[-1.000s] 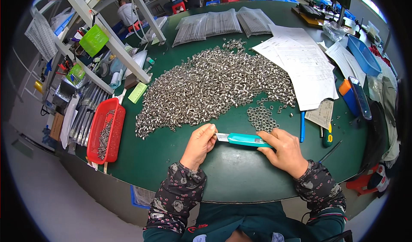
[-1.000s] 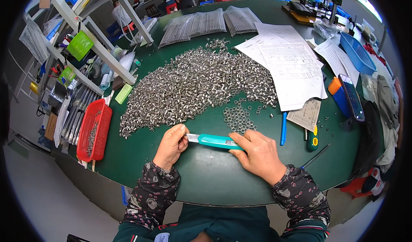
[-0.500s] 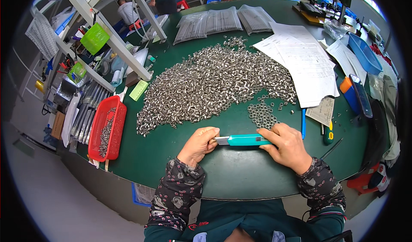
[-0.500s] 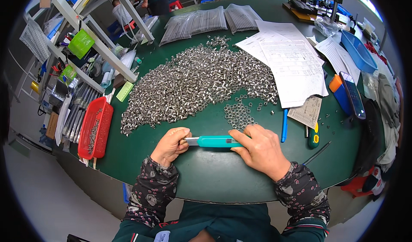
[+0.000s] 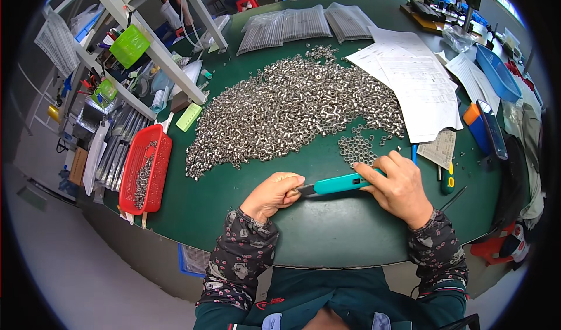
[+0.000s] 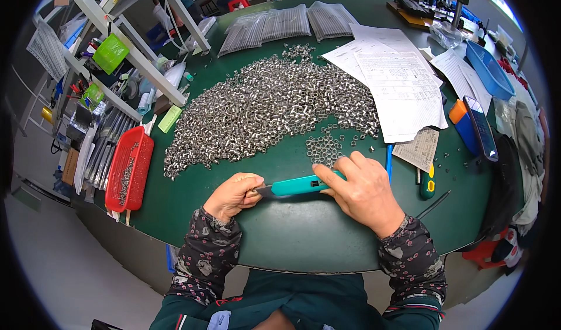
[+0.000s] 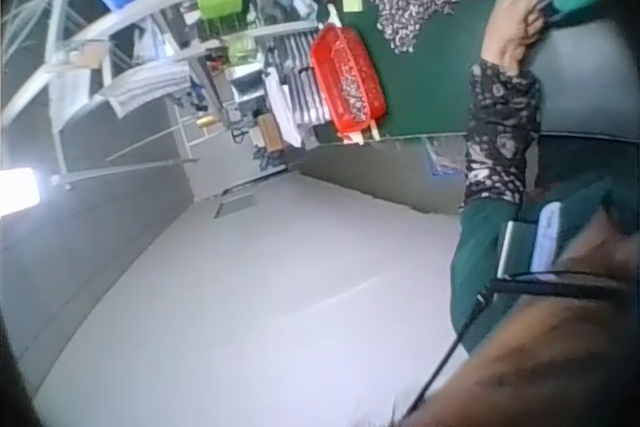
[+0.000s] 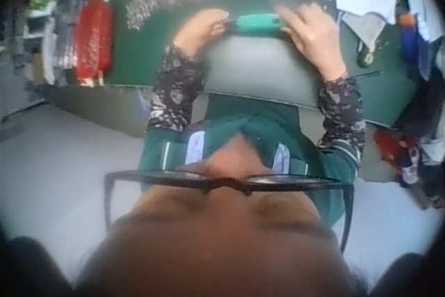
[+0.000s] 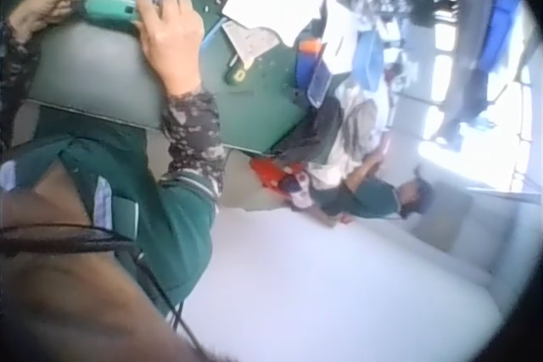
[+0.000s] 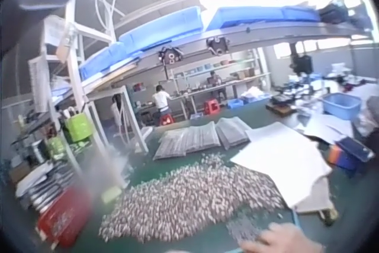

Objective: Inspecting and sorting small metal components on a workbench using a utility knife.

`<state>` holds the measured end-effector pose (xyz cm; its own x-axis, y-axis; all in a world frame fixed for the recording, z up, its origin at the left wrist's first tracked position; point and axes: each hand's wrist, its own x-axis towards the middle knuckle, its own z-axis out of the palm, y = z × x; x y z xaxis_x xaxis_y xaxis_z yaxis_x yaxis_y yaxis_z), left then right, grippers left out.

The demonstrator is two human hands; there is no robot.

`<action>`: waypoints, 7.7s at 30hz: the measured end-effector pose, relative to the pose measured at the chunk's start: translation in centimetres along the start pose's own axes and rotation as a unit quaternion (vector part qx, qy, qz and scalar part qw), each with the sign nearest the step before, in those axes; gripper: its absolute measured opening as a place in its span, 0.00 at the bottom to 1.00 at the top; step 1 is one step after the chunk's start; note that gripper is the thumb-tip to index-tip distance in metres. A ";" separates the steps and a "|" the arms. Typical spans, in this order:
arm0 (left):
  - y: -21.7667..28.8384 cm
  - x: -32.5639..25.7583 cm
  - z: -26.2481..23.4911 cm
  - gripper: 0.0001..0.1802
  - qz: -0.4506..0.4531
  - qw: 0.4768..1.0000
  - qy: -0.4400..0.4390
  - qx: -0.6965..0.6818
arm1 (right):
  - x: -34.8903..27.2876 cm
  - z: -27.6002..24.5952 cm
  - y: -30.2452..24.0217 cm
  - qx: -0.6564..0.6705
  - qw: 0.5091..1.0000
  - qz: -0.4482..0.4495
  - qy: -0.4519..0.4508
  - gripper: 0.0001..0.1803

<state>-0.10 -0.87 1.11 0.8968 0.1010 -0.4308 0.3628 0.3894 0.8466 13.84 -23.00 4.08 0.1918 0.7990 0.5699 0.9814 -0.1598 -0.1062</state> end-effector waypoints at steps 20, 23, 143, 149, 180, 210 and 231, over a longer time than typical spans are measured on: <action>-0.2 0.4 0.3 0.18 0.009 0.999 -0.003 0.046 | 0.3 -0.5 0.5 -0.118 0.984 -0.091 0.102 0.21; -0.1 0.5 0.0 0.16 0.030 0.999 0.019 0.014 | 0.0 0.0 0.6 -0.082 0.991 -0.052 0.089 0.21; -1.0 0.7 0.5 0.12 0.166 0.969 0.124 -0.133 | -1.3 2.5 -1.2 0.166 0.970 0.166 0.070 0.18; -1.2 1.0 0.0 0.09 0.193 0.965 0.120 -0.133 | -1.5 2.4 -1.2 0.178 0.968 0.174 0.041 0.18; -1.5 1.6 0.0 0.06 0.233 0.961 0.119 -0.085 | -1.6 2.6 -1.1 0.235 0.953 0.190 -0.010 0.16; -1.1 1.0 -0.4 0.07 0.173 0.971 0.097 -0.134 | -1.4 2.3 -0.9 0.195 0.965 0.175 -0.006 0.16; 0.8 2.8 2.6 0.05 0.100 0.990 0.072 -0.066 | -1.5 1.6 0.6 0.354 0.875 0.286 0.163 0.15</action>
<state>3.35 -2.62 1.40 0.8988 0.3137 -0.3061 0.1361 0.4640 0.8753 14.11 -23.34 1.82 0.7544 0.4795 0.4483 0.5054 0.0114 -0.8628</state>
